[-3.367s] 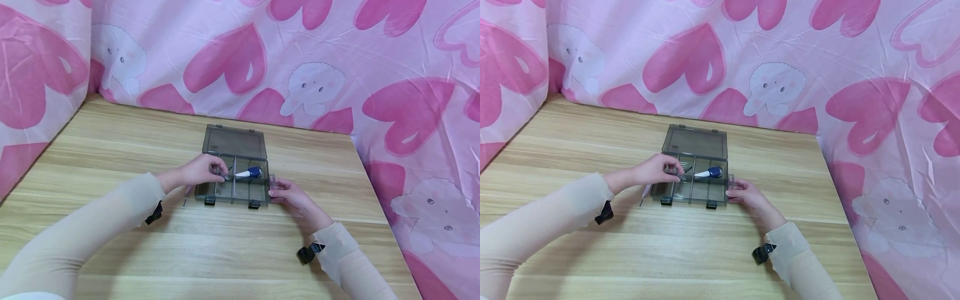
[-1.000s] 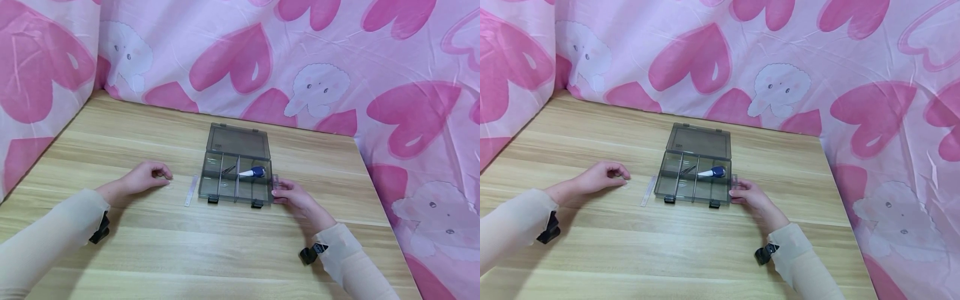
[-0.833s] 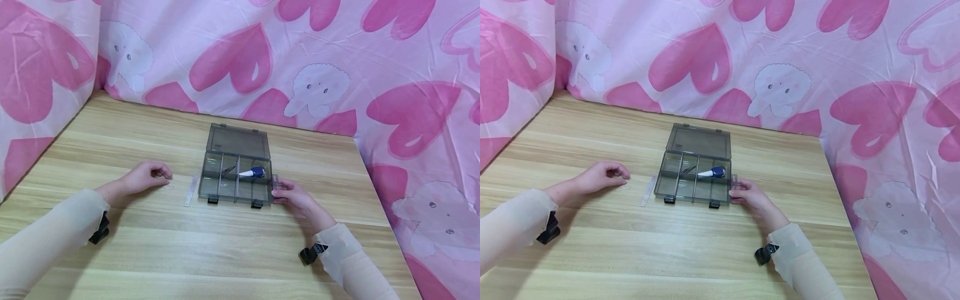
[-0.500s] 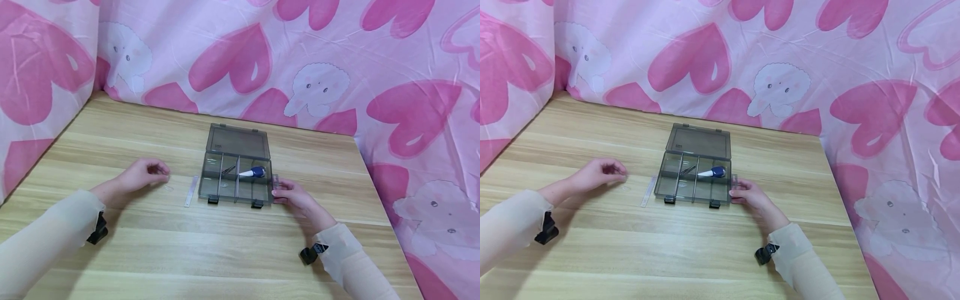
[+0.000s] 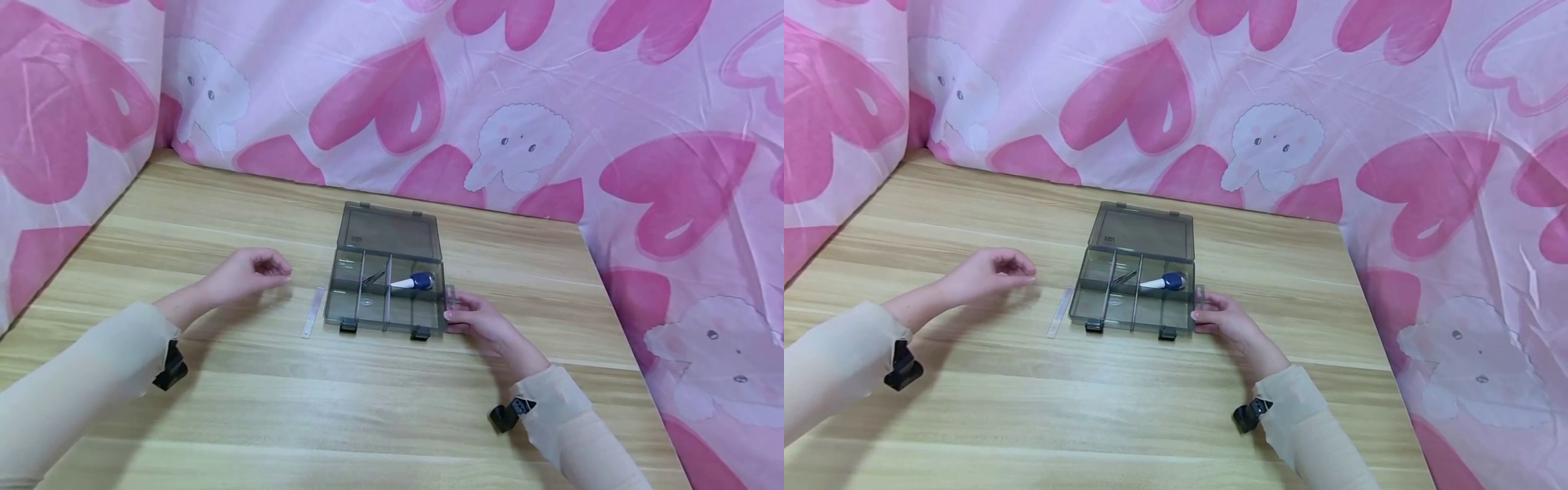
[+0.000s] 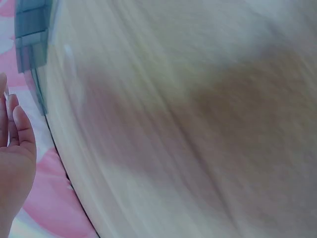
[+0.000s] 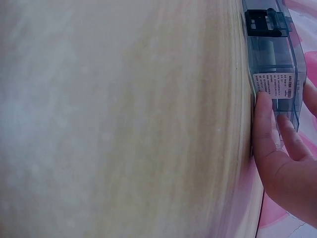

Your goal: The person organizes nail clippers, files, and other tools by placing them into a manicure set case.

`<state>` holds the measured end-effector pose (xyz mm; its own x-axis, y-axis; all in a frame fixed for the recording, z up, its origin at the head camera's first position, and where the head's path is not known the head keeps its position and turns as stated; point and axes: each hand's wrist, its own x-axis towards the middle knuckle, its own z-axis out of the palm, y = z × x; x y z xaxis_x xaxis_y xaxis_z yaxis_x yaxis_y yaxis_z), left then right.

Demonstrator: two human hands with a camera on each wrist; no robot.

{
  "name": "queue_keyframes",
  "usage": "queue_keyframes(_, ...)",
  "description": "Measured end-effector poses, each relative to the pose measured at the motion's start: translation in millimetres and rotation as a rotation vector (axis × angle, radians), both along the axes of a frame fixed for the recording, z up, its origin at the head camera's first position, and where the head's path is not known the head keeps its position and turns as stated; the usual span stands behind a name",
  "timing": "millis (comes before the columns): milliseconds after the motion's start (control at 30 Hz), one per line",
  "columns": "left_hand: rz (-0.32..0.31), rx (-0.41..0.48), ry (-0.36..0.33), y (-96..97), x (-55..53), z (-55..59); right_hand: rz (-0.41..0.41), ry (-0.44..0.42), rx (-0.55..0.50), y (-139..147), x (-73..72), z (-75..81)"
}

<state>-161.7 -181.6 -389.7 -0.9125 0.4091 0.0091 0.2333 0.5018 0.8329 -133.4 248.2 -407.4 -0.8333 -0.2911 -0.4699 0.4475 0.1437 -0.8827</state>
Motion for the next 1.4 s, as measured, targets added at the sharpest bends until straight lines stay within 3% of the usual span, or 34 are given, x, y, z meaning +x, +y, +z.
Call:
queue_keyframes(233, -0.028, 0.024, 0.005, 13.2, -4.6, 5.2, -0.002, -0.006, 0.005, 0.6, 0.3, -0.5)
queue_keyframes(567, -0.063, 0.054, -0.047, 34.7, -9.8, 12.1, -0.015, -0.003, 0.000, 0.1, -0.3, 0.0)
queue_keyframes(900, -0.150, 0.116, -0.093, 59.6, -13.5, 12.7, -0.002, 0.011, -0.024, 0.5, 0.2, -1.9)
queue_keyframes(1400, -0.255, 0.143, -0.090, 96.4, -15.4, 11.7, -0.008, 0.005, -0.019, 0.9, 0.0, -1.1)
